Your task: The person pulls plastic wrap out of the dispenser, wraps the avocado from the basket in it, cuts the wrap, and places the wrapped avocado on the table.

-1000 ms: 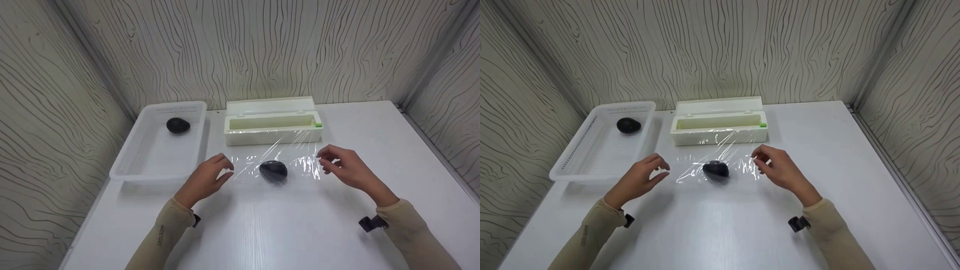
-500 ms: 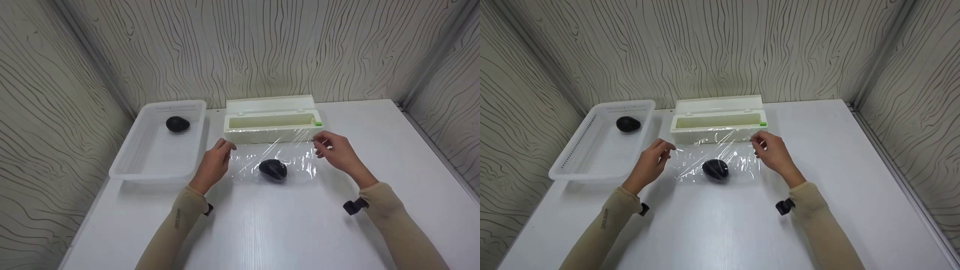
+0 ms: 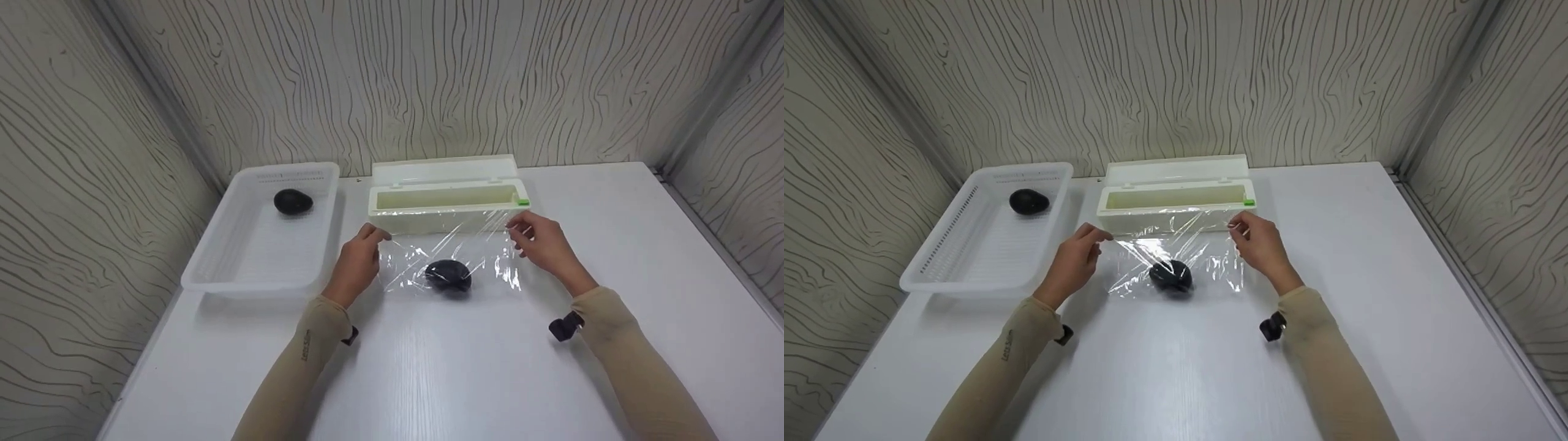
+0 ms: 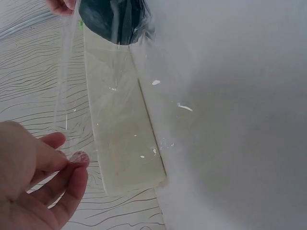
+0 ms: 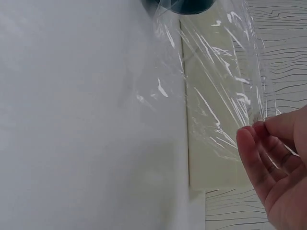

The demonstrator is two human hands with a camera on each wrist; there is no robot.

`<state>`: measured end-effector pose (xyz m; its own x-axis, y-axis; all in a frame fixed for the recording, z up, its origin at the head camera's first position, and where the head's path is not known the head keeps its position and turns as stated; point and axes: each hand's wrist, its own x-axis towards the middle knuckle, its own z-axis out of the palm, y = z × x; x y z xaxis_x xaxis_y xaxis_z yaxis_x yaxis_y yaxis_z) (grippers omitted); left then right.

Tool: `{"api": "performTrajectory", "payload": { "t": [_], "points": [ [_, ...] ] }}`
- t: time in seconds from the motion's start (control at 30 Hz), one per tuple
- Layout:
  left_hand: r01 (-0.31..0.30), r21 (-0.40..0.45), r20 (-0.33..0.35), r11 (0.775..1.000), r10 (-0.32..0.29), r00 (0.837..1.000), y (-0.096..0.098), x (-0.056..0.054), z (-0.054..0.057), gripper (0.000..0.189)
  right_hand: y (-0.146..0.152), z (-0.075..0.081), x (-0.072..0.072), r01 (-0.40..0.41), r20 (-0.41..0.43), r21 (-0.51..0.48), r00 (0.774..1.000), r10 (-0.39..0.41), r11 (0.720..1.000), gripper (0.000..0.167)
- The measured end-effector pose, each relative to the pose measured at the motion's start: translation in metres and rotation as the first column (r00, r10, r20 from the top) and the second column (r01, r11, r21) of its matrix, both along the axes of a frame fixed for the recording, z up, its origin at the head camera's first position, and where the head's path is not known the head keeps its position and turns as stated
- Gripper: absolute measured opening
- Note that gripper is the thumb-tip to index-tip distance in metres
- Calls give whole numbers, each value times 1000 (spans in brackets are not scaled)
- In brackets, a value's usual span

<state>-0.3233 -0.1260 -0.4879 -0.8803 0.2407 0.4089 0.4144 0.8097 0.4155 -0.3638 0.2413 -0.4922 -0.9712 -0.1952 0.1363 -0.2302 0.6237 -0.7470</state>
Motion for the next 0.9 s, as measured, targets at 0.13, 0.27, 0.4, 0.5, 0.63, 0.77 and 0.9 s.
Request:
{"api": "performTrajectory", "payload": {
  "t": [0.13,0.27,0.4,0.5,0.63,0.77,0.9],
  "points": [
    [18,-10,17,1000,-18,1000,0,2,-5,36,5,-7,3,-26,-2,37,1000,26,999,18],
    [53,-35,15,998,-53,998,-1,5,-9,36,11,-12,9,-51,6,86,999,51,995,17],
    [78,-54,36,996,-76,996,-2,8,-14,35,14,-15,13,-66,31,118,998,63,991,14],
    [77,-60,71,995,-73,995,-3,10,-17,35,14,-18,14,-81,45,118,996,76,990,13],
    [91,-74,107,993,-83,991,-4,11,-22,34,13,-21,14,-102,72,126,993,93,987,12],
    [125,-116,127,985,-110,986,-4,13,-24,34,13,-22,15,-134,104,171,988,117,976,10],
    [148,-183,133,972,-125,983,-4,16,-25,32,12,-20,16,-185,129,229,979,158,956,7]
  ]
}}
